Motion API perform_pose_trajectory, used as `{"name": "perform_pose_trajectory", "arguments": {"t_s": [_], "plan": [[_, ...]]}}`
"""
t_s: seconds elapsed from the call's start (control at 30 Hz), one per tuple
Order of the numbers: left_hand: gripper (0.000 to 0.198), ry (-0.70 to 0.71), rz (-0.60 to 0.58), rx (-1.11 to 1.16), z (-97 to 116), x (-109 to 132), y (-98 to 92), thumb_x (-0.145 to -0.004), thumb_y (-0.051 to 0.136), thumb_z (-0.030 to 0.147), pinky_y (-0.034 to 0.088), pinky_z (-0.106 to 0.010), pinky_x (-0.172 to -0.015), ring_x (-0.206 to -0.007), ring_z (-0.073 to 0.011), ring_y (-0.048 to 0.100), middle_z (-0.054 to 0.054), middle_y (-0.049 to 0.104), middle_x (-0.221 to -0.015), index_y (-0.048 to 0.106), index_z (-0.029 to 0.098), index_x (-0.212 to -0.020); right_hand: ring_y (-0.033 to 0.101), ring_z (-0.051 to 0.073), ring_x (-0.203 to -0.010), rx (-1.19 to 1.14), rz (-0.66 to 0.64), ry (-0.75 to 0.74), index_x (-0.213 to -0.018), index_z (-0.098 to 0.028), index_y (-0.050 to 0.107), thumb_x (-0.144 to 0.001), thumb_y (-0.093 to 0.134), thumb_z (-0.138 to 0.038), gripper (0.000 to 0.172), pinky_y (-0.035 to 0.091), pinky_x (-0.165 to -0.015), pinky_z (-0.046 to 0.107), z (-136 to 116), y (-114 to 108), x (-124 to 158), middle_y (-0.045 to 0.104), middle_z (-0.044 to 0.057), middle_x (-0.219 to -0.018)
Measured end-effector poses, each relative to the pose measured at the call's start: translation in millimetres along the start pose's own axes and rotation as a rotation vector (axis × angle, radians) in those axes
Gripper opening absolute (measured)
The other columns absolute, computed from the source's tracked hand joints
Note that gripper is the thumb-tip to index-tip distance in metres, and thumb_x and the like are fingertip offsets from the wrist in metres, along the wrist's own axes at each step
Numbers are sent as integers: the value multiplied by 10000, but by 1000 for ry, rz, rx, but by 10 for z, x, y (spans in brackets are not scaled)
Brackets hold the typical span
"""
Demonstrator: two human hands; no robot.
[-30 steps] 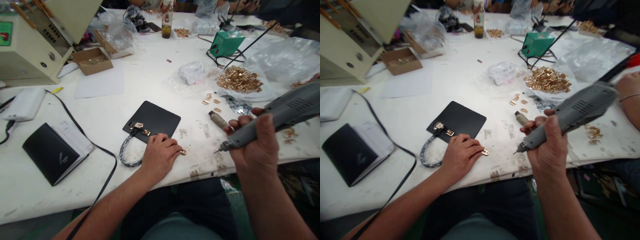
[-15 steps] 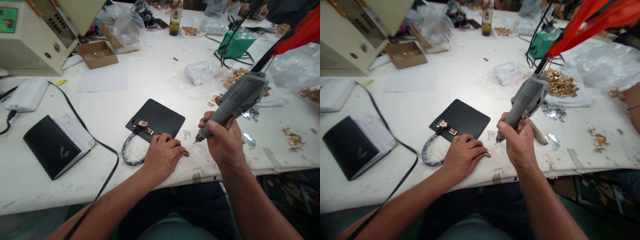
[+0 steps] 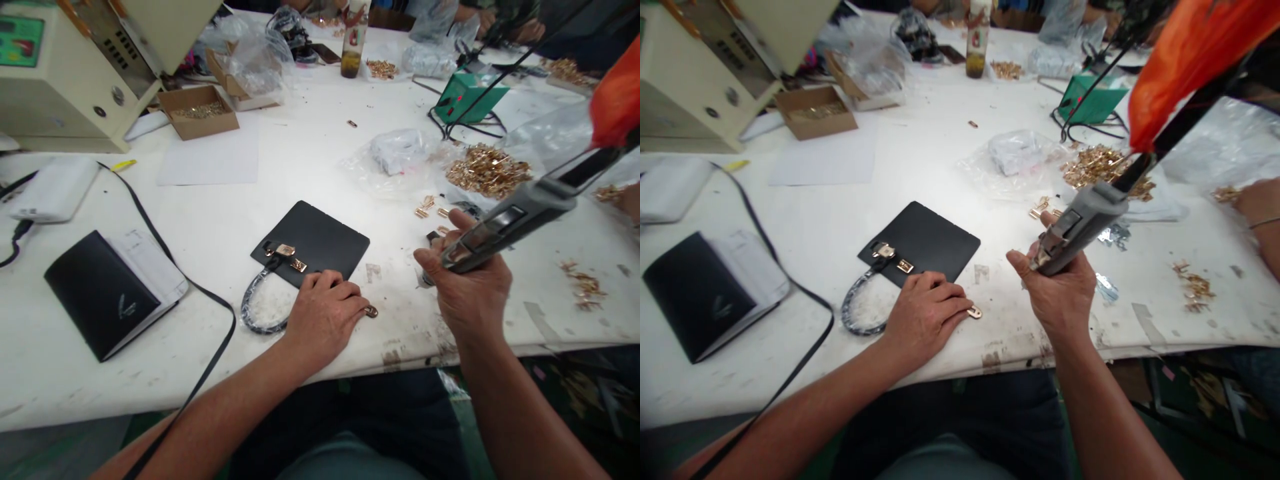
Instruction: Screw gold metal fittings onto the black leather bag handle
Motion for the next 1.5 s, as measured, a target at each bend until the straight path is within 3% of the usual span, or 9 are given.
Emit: {"name": "perform_pose_trajectory", "arguments": {"t_s": [0.1, 0.2, 0.33, 0.5, 0.57, 0.67, 0.8, 1.07, 1.5], "plan": [[148, 5, 7, 2, -1, 6, -1, -1030, 627, 319, 352, -467, -901, -1061, -233, 510, 57, 743, -1113, 766, 290, -1070, 530, 117, -645, -71, -2, 4, -1064, -193, 701, -714, 930, -260, 424, 453, -530, 227, 49, -35, -30, 540, -31, -758], [148, 5, 5, -6, -5, 5, 3, -1033, 619, 323, 352, -466, -888, -1060, -236, 512, 70, 742, -1114, 762, 297, -1065, 636, 158, -743, -102, -28, -8, -893, -190, 629, -722, 926, -244, 347, 534, -626, 266, 45, -20, -27, 625, 9, -838], [158, 2, -2, -11, -7, 0, 10, -1041, 605, 318, 356, -468, -900, -1072, -240, 513, 70, 740, -1121, 757, 298, -1080, 708, 221, -896, -66, -124, 19, -937, -196, 631, -745, 897, -232, 330, 600, -819, 379, 69, 25, -8, 668, 41, -987], [165, 4, -21, -5, -10, 5, 20, -1043, 598, 315, 359, -475, -935, -1096, -243, 511, 72, 735, -1132, 755, 297, -1089, 657, 203, -817, -308, -394, 110, -1188, -226, 689, -770, 851, -325, 459, 576, -761, 367, 95, 83, -25, 679, 43, -952], [162, 6, -18, -7, -10, 5, 18, -1041, 600, 314, 359, -473, -924, -1089, -241, 511, 76, 733, -1128, 754, 297, -1088, 660, 208, -786, -360, -433, 93, -1100, -191, 726, -812, 833, -340, 342, 565, -749, 369, 52, 94, -43, 667, 51, -869], [157, 10, -11, -11, -7, 2, 18, -1038, 607, 317, 354, -472, -920, -1080, -240, 513, 74, 733, -1121, 753, 293, -1089, 661, 201, -697, -319, -293, 20, -904, -166, 706, -851, 828, -340, 219, 564, -712, 373, -35, 66, -74, 631, 35, -776], [155, 16, -3, -11, -6, -2, 19, -1037, 610, 320, 345, -463, -917, -1075, -241, 515, 62, 737, -1122, 754, 286, -1083, 589, 153, -603, -410, -108, -23, -917, -178, 654, -887, 826, -348, 243, 539, -639, 329, -154, 108, -14, 559, -11, -699], [168, 5, -9, -13, -10, -2, 5, -1045, 600, 331, 335, -454, -904, -1073, -235, 507, 66, 735, -1119, 757, 289, -1085, 551, 142, -565, -447, -200, 108, -929, -182, 629, -927, 799, -373, 256, 481, -592, 309, -92, 409, 133, 547, -14, -685], [153, -48, -25, 57, -30, 39, -21, -1048, 596, 316, 325, -476, -922, -1073, -221, 512, 49, 739, -1083, 745, 297, -1079, 552, 128, -565, -386, -140, 113, -934, -170, 606, -964, 755, -351, 236, 485, -558, 259, -155, 405, 133, 541, -8, -680]]}}
Point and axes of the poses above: each hand's wrist, its own x-axis away from the middle knuckle, its own y-axis out of the palm, z = x × y, the point moved 7 cm from there along -x, towards the middle knuckle
